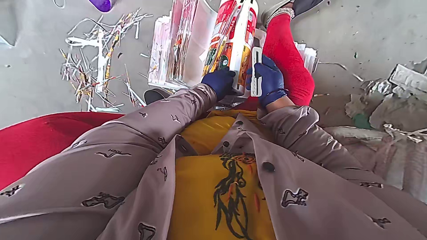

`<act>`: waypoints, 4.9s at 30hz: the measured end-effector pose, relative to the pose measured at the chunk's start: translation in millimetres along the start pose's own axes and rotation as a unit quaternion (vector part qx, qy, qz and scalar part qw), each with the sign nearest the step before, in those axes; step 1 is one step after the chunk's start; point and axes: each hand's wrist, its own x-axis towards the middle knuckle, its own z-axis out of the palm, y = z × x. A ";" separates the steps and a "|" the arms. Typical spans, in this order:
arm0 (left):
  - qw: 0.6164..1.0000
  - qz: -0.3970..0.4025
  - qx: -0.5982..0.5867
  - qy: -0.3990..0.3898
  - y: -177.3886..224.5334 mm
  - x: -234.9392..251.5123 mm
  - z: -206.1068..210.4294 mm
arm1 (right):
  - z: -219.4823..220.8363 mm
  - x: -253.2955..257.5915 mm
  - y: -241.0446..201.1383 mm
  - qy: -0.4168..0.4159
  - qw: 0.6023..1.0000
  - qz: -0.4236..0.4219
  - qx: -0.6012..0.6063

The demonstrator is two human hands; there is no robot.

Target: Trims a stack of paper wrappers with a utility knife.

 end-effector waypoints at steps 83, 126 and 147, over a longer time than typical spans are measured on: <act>0.946 -0.291 -0.142 -0.005 -46.7 0.2 -43.4 | 1.3 -6.2 -1.1 0.036 0.999 0.028 0.001; 0.959 -0.213 -0.187 -0.003 -80.6 -3.1 -37.1 | 63.0 186.5 -91.6 0.047 0.813 -0.043 -0.579; 0.959 -0.209 -0.193 0.006 -79.8 -0.6 -34.8 | 95.9 144.9 -92.4 -0.107 0.769 0.032 -0.630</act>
